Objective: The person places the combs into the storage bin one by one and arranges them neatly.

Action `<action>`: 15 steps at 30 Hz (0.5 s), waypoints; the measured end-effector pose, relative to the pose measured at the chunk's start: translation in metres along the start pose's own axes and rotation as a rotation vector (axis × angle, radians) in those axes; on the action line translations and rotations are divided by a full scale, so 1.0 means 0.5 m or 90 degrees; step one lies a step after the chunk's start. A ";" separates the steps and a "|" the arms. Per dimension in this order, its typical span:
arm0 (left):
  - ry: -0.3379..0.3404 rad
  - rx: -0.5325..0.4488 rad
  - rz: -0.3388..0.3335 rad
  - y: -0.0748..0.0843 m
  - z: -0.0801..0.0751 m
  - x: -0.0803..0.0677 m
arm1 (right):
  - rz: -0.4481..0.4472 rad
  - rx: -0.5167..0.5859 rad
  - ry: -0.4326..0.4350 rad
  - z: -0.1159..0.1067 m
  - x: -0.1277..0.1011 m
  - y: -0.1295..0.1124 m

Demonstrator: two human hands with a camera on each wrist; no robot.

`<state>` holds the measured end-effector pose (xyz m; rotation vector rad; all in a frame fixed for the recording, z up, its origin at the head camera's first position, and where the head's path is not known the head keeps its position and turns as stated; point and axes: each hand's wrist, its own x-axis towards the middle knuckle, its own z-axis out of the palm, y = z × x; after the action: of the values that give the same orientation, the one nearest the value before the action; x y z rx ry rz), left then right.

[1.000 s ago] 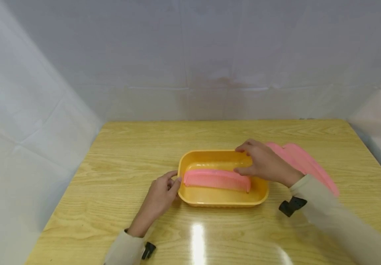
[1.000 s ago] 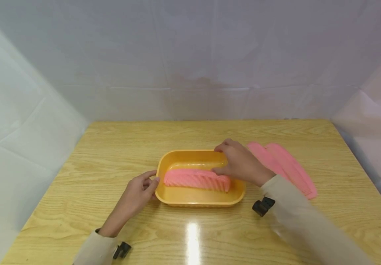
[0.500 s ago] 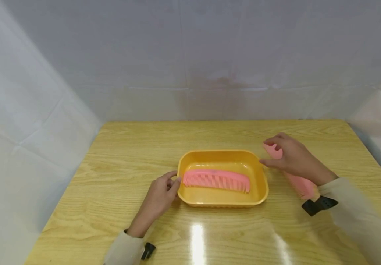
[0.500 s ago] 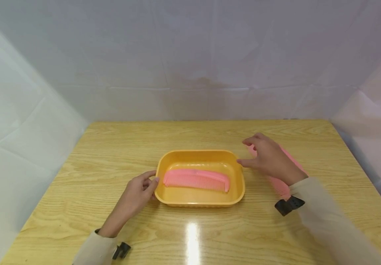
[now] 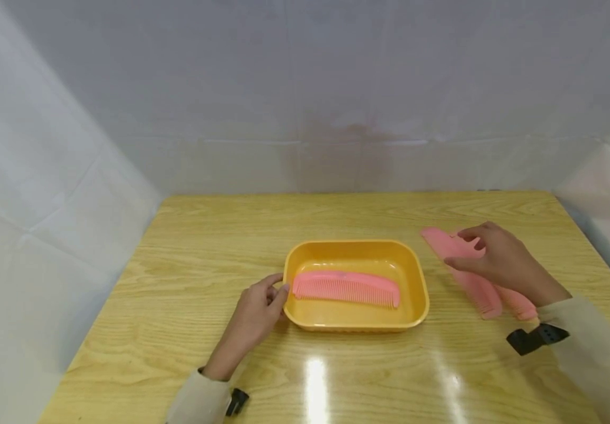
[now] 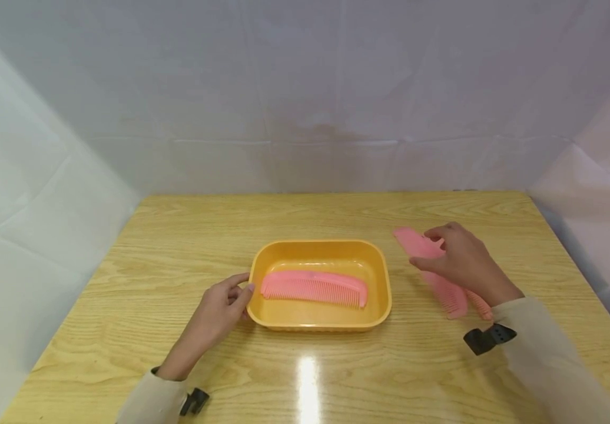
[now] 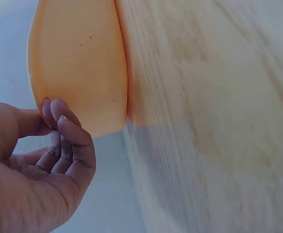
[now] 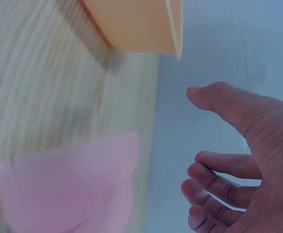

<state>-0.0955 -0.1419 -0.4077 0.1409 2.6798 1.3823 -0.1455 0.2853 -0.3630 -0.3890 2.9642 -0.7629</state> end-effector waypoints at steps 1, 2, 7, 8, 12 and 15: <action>0.000 0.000 -0.001 0.000 0.000 0.000 | 0.004 0.002 -0.001 0.000 -0.003 0.005; -0.001 -0.001 -0.001 0.000 0.000 0.000 | 0.011 0.005 -0.003 0.001 -0.007 0.010; -0.002 0.001 0.003 0.000 0.000 -0.001 | 0.037 0.016 -0.007 0.005 -0.019 0.030; -0.002 0.001 0.004 0.000 0.000 0.000 | 0.040 0.016 -0.008 0.005 -0.021 0.033; 0.000 0.003 0.000 0.000 0.000 0.001 | 0.053 0.016 -0.010 0.010 -0.028 0.048; 0.000 0.004 -0.004 0.000 0.001 0.001 | 0.064 0.020 -0.010 0.016 -0.034 0.057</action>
<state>-0.0961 -0.1414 -0.4077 0.1317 2.6832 1.3716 -0.1349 0.3099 -0.3837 -0.2410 2.9266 -0.7906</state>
